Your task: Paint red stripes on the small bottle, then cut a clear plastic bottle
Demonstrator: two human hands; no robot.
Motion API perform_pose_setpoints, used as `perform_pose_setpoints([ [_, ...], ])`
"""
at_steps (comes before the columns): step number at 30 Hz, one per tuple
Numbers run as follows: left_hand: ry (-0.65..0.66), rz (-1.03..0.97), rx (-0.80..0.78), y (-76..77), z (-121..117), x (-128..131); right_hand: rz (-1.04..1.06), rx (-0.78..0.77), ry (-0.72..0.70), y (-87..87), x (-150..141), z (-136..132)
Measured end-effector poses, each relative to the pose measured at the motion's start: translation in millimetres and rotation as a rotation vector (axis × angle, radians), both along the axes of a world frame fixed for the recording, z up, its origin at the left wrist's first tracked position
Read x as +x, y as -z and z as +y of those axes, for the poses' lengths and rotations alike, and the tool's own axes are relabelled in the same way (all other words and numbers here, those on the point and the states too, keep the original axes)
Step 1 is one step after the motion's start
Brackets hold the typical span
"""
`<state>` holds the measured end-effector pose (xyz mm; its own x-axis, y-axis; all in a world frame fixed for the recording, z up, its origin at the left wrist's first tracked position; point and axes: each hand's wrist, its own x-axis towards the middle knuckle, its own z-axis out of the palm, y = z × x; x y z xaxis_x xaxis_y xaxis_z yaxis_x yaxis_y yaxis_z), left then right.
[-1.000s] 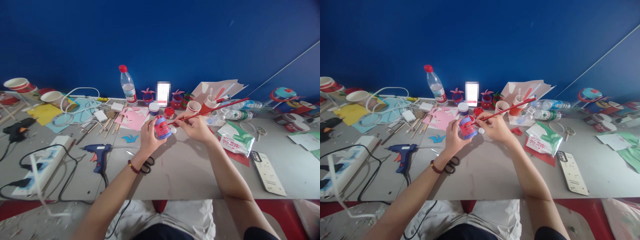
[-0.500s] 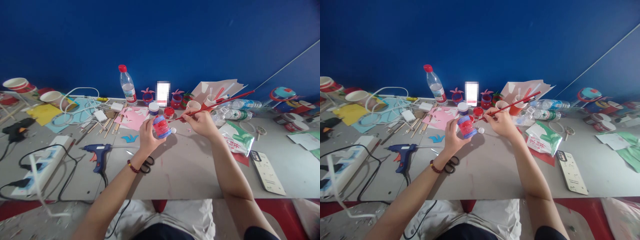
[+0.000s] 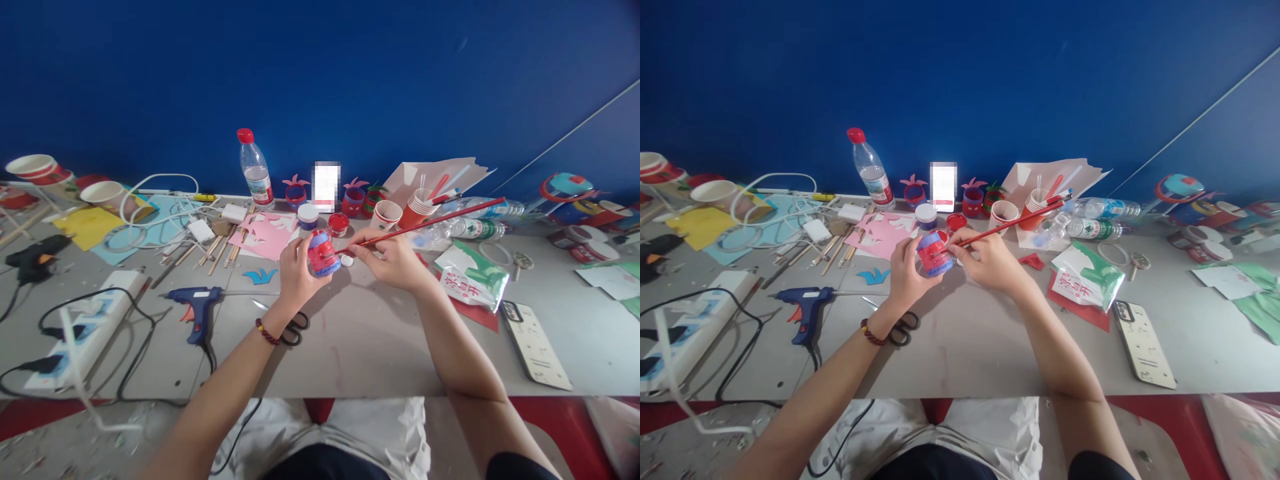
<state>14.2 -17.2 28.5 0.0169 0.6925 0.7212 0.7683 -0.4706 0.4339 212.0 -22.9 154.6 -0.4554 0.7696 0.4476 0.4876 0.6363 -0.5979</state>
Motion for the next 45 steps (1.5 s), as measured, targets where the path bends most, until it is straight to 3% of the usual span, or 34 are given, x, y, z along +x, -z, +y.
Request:
perform_pose_setpoints([
  [9, 0.023, -0.047, 0.023, -0.7, 1, -3, 0.02, -0.047, 0.027, -5.2, 3, 6],
  [18, 0.037, -0.062, 0.086, -2.6, 2, -5, -0.023, -0.069, 0.18, -1.7, 18, 12],
  [31, -0.007, -0.044, 0.054, -3.5, 3, -2, -0.026, -0.009, 0.036, -6.4, 0, -6],
  [45, 0.009, -0.072, 0.054, -3.8, 2, -3, -0.006, -0.078, 0.094, -11.5, 8, 1],
])
